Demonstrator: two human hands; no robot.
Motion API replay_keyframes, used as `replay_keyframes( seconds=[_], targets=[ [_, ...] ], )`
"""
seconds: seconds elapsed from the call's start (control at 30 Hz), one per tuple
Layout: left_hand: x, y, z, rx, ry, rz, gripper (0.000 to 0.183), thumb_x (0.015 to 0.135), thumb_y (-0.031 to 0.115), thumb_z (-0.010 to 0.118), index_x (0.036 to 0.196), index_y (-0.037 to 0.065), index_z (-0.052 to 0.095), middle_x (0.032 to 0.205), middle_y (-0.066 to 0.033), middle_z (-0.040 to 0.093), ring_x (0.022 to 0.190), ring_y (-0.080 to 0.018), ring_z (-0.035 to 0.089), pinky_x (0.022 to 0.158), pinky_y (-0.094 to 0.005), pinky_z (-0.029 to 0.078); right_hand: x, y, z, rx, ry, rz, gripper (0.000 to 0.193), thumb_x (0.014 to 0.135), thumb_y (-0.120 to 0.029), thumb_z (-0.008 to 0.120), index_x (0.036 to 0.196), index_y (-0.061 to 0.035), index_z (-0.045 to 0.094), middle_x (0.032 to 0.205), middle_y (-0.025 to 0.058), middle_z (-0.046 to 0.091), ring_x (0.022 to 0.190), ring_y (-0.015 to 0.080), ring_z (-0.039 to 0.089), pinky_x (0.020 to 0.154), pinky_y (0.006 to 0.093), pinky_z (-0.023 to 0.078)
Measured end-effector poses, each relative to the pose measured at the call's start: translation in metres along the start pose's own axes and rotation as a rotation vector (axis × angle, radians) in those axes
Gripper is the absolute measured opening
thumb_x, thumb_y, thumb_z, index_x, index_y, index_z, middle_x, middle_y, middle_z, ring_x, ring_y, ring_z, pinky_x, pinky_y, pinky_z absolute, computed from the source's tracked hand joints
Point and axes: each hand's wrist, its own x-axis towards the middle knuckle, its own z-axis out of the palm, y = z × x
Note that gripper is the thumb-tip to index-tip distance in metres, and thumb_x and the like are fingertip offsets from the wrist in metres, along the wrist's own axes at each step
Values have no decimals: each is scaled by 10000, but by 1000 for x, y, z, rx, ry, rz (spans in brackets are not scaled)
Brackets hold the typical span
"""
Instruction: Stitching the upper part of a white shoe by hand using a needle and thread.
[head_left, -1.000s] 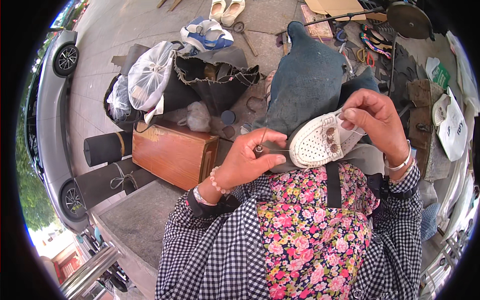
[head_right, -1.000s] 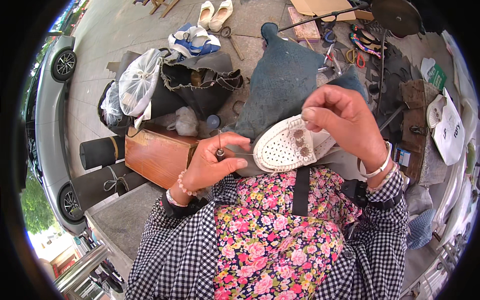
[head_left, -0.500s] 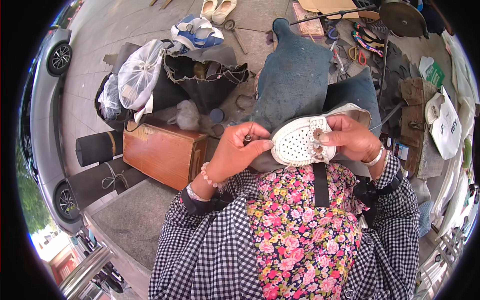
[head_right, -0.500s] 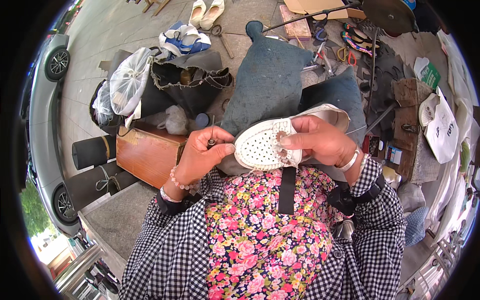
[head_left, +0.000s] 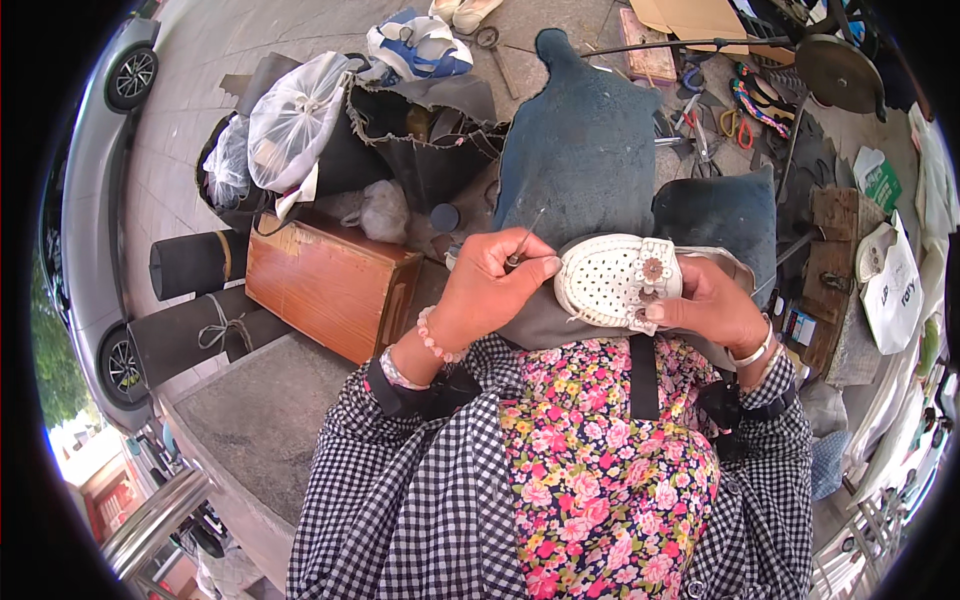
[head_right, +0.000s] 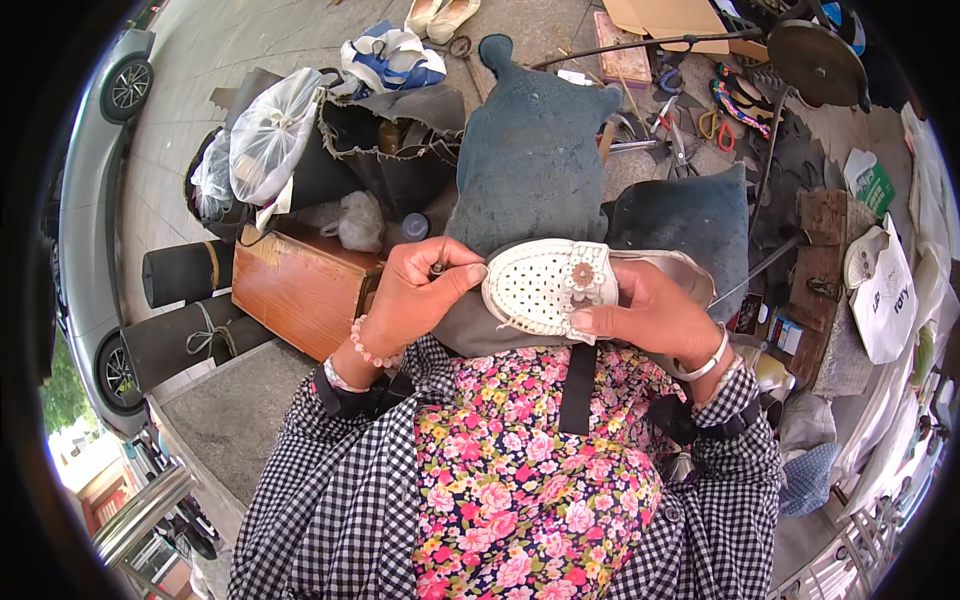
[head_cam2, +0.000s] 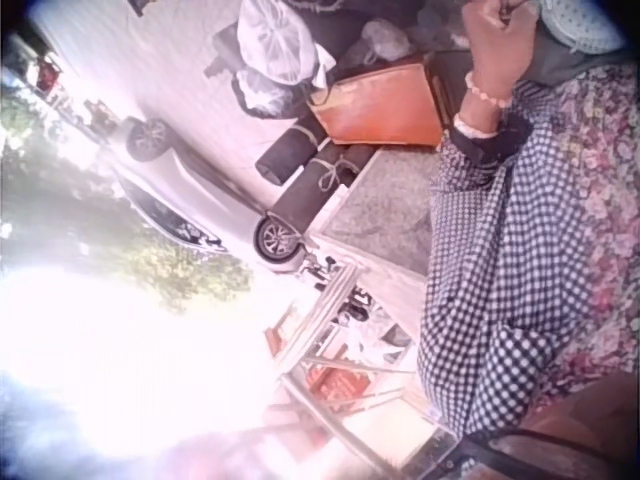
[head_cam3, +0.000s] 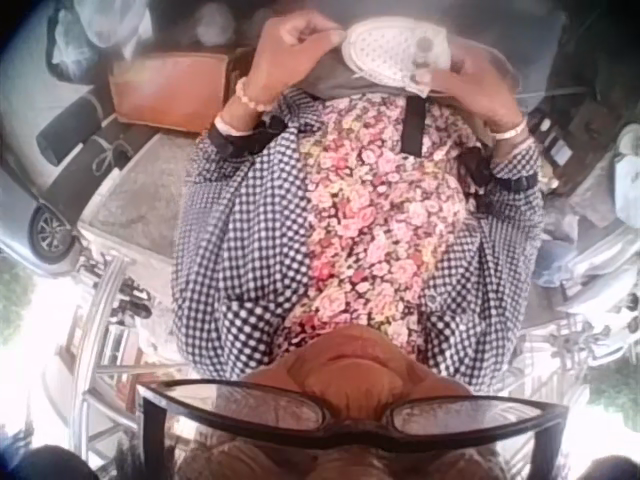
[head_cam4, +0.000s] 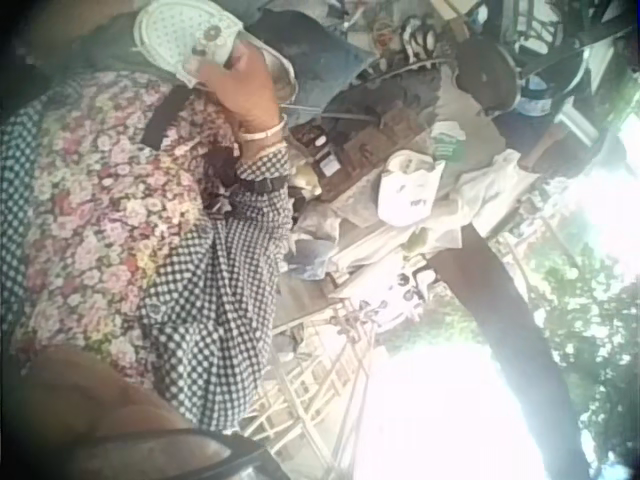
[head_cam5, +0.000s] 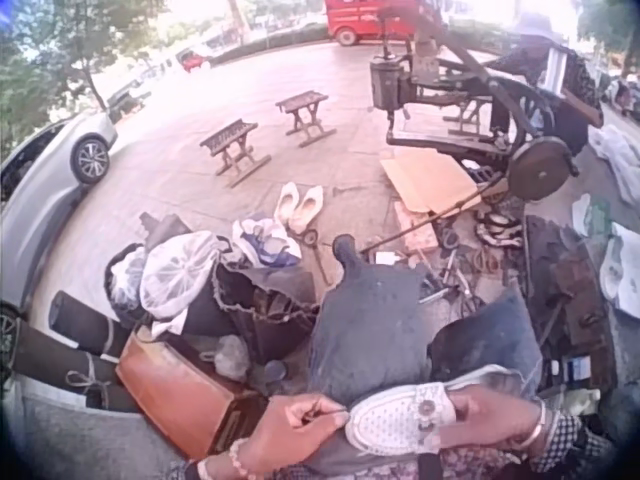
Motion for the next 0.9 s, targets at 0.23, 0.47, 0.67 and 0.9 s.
replay_keyframes(
  seconds=[0.23,0.47,0.67,0.9],
  targets=[
    [5,-3,-6,-45,-48,6,71,835,47,639,844,-20,660,790,-4,663,737,-38,559,676,-201,453,29,39,5,877,-317,-75,827,681,-185,715,1357,74,315,1321,203,480,1206,302,490,1047,403,351],
    [2,-5,-5,6,-83,103,95,810,43,665,873,-28,652,766,9,615,719,-35,521,652,-202,431,32,21,7,796,-105,127,702,711,-130,686,1311,75,385,1261,196,532,1138,288,549,1004,390,411],
    [-1,-4,3,15,-28,132,152,781,44,699,905,-27,650,736,28,580,685,-27,479,625,-201,412,22,17,16,878,-113,-79,574,755,-55,655,1270,76,438,1198,178,579,1085,258,585,964,368,449],
    [1,-9,10,-72,-32,73,160,761,38,706,875,-57,643,738,15,619,672,-24,496,580,-202,413,29,8,26,657,111,77,438,752,1,653,1169,55,530,1069,140,643,951,219,642,862,327,513]
  ],
)
